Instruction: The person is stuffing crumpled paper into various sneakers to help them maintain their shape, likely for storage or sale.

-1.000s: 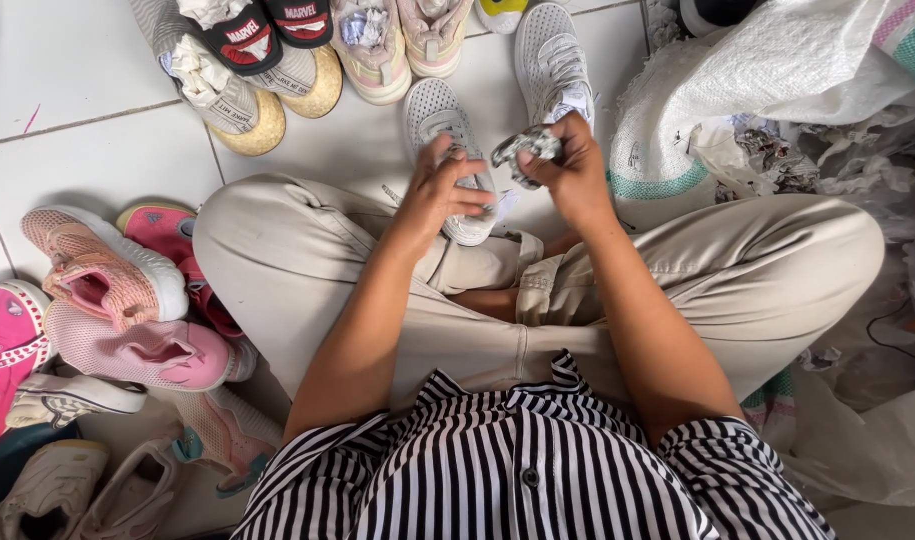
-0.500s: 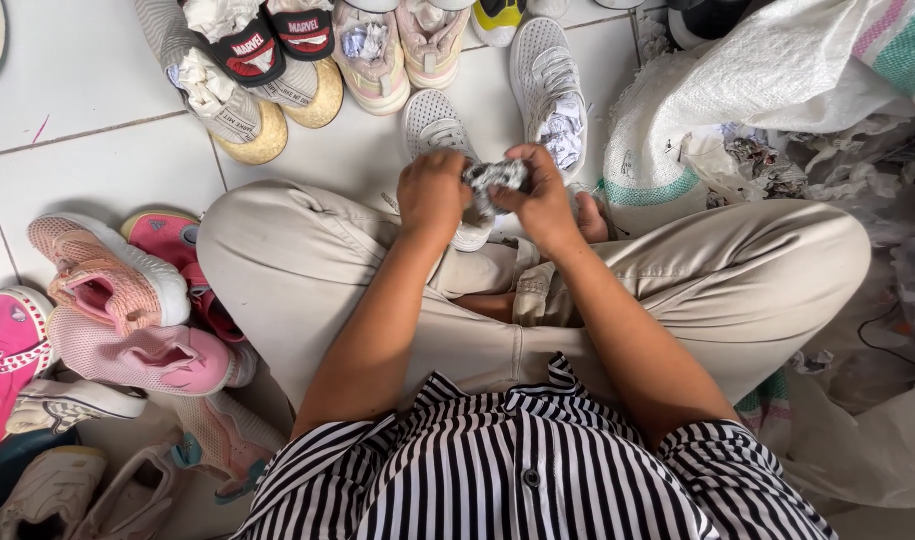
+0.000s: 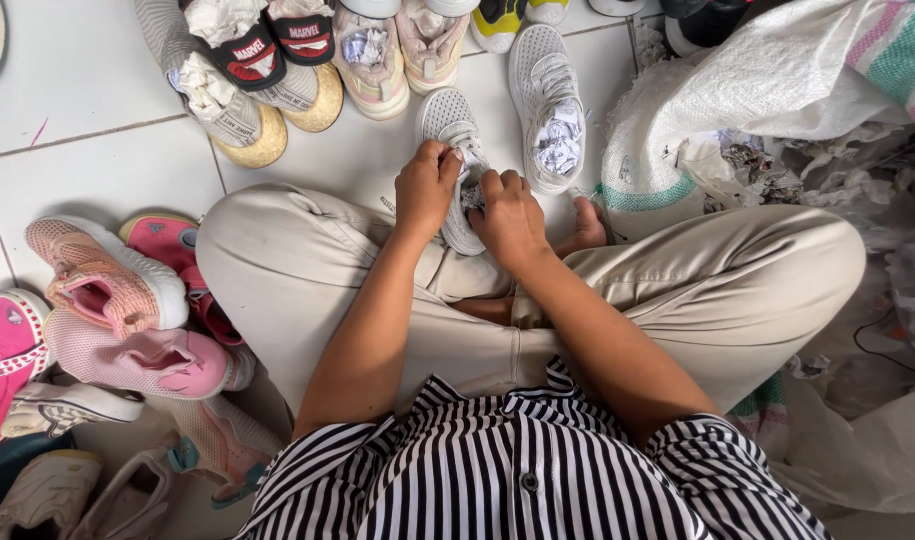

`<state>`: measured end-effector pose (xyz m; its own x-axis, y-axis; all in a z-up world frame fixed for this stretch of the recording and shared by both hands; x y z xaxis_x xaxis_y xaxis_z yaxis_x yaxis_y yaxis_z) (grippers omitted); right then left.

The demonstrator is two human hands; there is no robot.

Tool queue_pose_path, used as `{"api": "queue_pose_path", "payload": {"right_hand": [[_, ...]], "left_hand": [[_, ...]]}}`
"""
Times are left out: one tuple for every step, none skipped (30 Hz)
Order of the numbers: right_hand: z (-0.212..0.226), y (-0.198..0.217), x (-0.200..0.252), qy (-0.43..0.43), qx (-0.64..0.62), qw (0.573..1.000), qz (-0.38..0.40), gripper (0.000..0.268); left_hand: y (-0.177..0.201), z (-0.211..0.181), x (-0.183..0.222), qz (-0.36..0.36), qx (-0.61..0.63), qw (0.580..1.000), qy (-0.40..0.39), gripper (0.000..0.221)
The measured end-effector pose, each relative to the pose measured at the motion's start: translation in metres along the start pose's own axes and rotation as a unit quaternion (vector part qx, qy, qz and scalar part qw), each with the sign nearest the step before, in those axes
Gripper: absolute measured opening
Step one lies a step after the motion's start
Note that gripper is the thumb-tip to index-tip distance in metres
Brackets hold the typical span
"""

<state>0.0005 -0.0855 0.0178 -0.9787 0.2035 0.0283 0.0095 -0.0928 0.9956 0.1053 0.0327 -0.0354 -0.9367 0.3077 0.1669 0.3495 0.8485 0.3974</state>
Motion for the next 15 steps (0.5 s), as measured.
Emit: {"api": "queue_pose_path", "payload": {"right_hand": [[-0.004, 0.002, 0.000, 0.001, -0.001, 1.000, -0.001, 0.046], [-0.008, 0.001, -0.001, -0.013, -0.024, 0.999, 0.017, 0.046], [-0.012, 0.001, -0.001, -0.027, -0.047, 0.998, 0.035, 0.047], [-0.015, 0.002, -0.002, -0.024, -0.047, 0.998, 0.035, 0.047], [-0.018, 0.002, -0.002, -0.039, -0.064, 0.996, 0.049, 0.045], [-0.023, 0.001, -0.001, -0.055, -0.080, 0.993, 0.063, 0.044], [-0.022, -0.005, 0.004, -0.055, -0.079, 0.993, 0.063, 0.044], [-0.020, -0.007, 0.005, -0.039, -0.057, 0.997, 0.034, 0.046], [-0.019, -0.010, 0.007, -0.023, -0.034, 0.999, 0.004, 0.048], [-0.015, -0.022, 0.006, -0.023, -0.033, 0.999, 0.003, 0.048], [-0.008, -0.030, 0.006, 0.021, 0.028, 0.998, -0.059, 0.051], [0.000, -0.039, 0.005, 0.064, 0.089, 0.987, -0.120, 0.054], [0.001, -0.030, 0.002, 0.063, 0.090, 0.986, -0.123, 0.054], [0.004, -0.024, 0.001, 0.070, 0.048, 0.991, -0.106, 0.058], [0.007, -0.018, 0.000, 0.077, 0.007, 0.993, -0.088, 0.063]], "left_hand": [[0.002, -0.006, 0.003, -0.001, -0.001, 1.000, 0.000, 0.029], [0.004, -0.011, 0.005, -0.004, 0.001, 1.000, 0.000, 0.027], [0.007, -0.015, 0.008, -0.007, 0.002, 1.000, 0.001, 0.026], [0.006, -0.017, 0.007, -0.010, 0.003, 1.000, 0.001, 0.026], [0.006, -0.018, 0.007, -0.012, 0.004, 1.000, -0.004, 0.023], [0.003, -0.020, 0.006, -0.011, 0.006, 1.000, -0.010, 0.021], [0.004, -0.019, 0.010, -0.011, 0.008, 1.000, -0.010, 0.021], [0.004, -0.020, 0.010, 0.001, 0.010, 1.000, -0.008, 0.023], [0.004, -0.022, 0.010, 0.012, 0.012, 1.000, -0.007, 0.025], [0.002, -0.022, 0.010, 0.012, 0.012, 1.000, -0.008, 0.025], [0.001, -0.022, 0.010, 0.017, 0.003, 1.000, -0.015, 0.026], [0.000, -0.022, 0.009, 0.021, -0.007, 1.000, -0.021, 0.027], [0.000, -0.022, 0.008, 0.020, -0.007, 0.999, -0.024, 0.027], [0.000, -0.021, 0.010, 0.022, -0.005, 0.999, -0.023, 0.028], [0.000, -0.020, 0.010, 0.023, -0.003, 0.999, -0.022, 0.028]]}}
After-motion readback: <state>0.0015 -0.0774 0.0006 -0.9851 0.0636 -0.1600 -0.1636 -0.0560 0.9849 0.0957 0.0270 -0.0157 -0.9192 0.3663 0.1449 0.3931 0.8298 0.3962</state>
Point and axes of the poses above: each hand's wrist, its own x-axis away from the middle knuckle, its own y-axis out of the back of the hand, z = x × y, the point moved 4 cm from there along -x, towards the middle knuckle, and after that the axes turned 14 degrees about x, right-handed, at the moved point
